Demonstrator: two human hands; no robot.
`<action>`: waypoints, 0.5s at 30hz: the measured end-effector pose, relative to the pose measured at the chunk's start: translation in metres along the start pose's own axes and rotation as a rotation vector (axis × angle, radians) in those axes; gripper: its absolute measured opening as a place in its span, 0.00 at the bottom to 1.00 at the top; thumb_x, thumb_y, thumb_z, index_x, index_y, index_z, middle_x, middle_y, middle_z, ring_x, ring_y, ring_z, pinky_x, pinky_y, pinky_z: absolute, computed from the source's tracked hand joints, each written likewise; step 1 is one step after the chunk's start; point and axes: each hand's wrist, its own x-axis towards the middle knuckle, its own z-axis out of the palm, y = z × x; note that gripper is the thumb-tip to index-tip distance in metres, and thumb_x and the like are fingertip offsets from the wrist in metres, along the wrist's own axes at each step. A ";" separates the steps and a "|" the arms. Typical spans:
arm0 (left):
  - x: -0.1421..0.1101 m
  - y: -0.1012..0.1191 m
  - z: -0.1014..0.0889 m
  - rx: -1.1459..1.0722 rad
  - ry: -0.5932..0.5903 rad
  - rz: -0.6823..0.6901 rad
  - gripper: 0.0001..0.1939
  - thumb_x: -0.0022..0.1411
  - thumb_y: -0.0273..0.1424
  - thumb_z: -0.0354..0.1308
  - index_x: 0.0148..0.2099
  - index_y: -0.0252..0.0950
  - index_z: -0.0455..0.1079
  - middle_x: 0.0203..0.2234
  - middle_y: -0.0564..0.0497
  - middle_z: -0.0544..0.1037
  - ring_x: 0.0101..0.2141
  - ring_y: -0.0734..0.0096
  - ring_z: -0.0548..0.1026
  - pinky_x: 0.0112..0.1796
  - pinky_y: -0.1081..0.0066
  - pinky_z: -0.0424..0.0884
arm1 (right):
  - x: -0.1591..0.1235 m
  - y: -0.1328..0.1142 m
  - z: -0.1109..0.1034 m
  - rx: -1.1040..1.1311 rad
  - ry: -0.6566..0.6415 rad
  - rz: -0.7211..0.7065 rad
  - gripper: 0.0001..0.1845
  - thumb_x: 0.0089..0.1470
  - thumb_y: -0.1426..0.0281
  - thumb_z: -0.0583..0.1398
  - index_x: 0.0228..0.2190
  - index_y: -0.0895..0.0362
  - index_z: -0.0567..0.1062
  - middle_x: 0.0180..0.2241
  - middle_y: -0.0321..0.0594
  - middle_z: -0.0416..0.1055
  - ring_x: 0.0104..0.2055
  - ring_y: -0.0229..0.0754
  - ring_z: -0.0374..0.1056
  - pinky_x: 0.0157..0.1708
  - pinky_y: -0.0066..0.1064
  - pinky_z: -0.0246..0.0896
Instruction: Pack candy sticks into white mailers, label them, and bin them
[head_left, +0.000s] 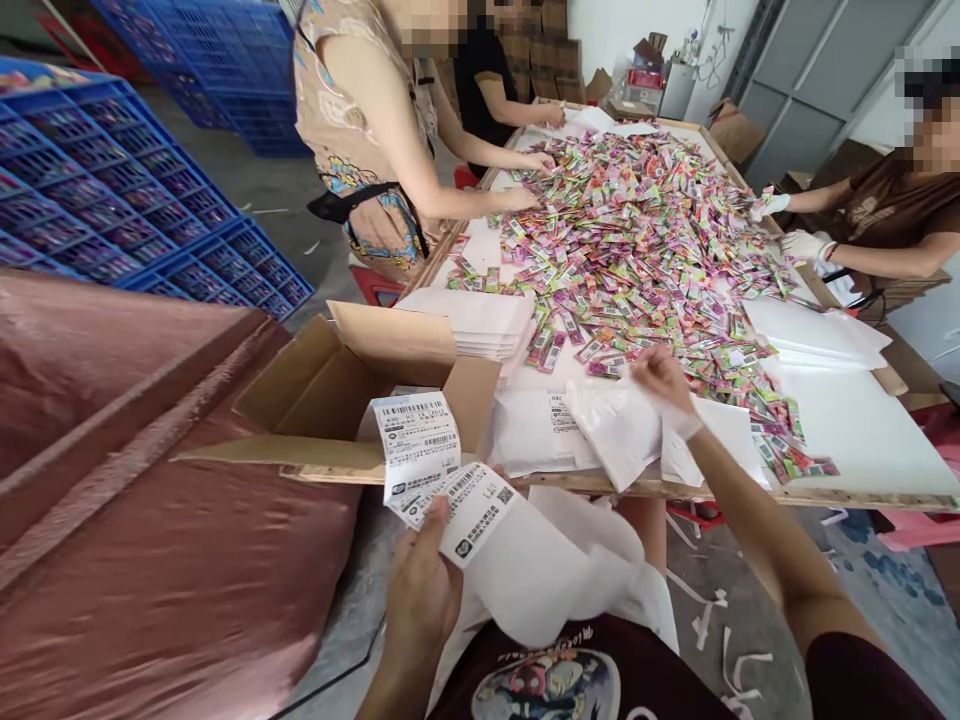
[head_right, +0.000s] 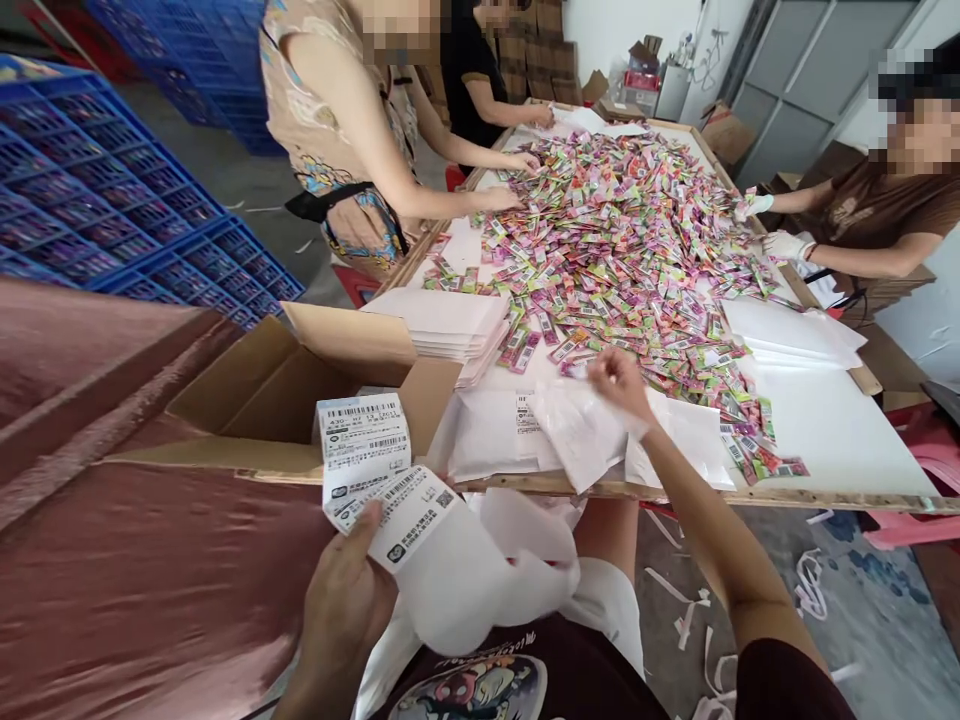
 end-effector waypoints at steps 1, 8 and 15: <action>0.000 -0.002 -0.003 0.025 -0.032 0.003 0.29 0.49 0.40 0.70 0.51 0.31 0.75 0.37 0.43 0.85 0.50 0.46 0.78 0.52 0.54 0.74 | -0.003 0.015 0.014 -0.158 -0.079 0.037 0.14 0.57 0.57 0.56 0.34 0.55 0.68 0.31 0.41 0.68 0.35 0.45 0.65 0.40 0.39 0.62; 0.006 -0.015 -0.026 0.328 -0.234 0.131 0.28 0.52 0.48 0.68 0.47 0.31 0.78 0.42 0.41 0.84 0.51 0.45 0.77 0.53 0.54 0.72 | -0.053 0.040 0.055 -0.616 -0.299 -0.229 0.25 0.65 0.60 0.50 0.59 0.56 0.66 0.62 0.50 0.61 0.64 0.52 0.55 0.62 0.47 0.47; -0.012 -0.010 -0.005 0.424 -0.316 0.363 0.23 0.56 0.40 0.67 0.53 0.39 0.75 0.49 0.46 0.81 0.55 0.52 0.73 0.56 0.59 0.68 | -0.056 0.022 0.064 -0.651 -0.402 -0.138 0.36 0.58 0.48 0.56 0.62 0.53 0.64 0.65 0.49 0.58 0.69 0.61 0.46 0.65 0.58 0.34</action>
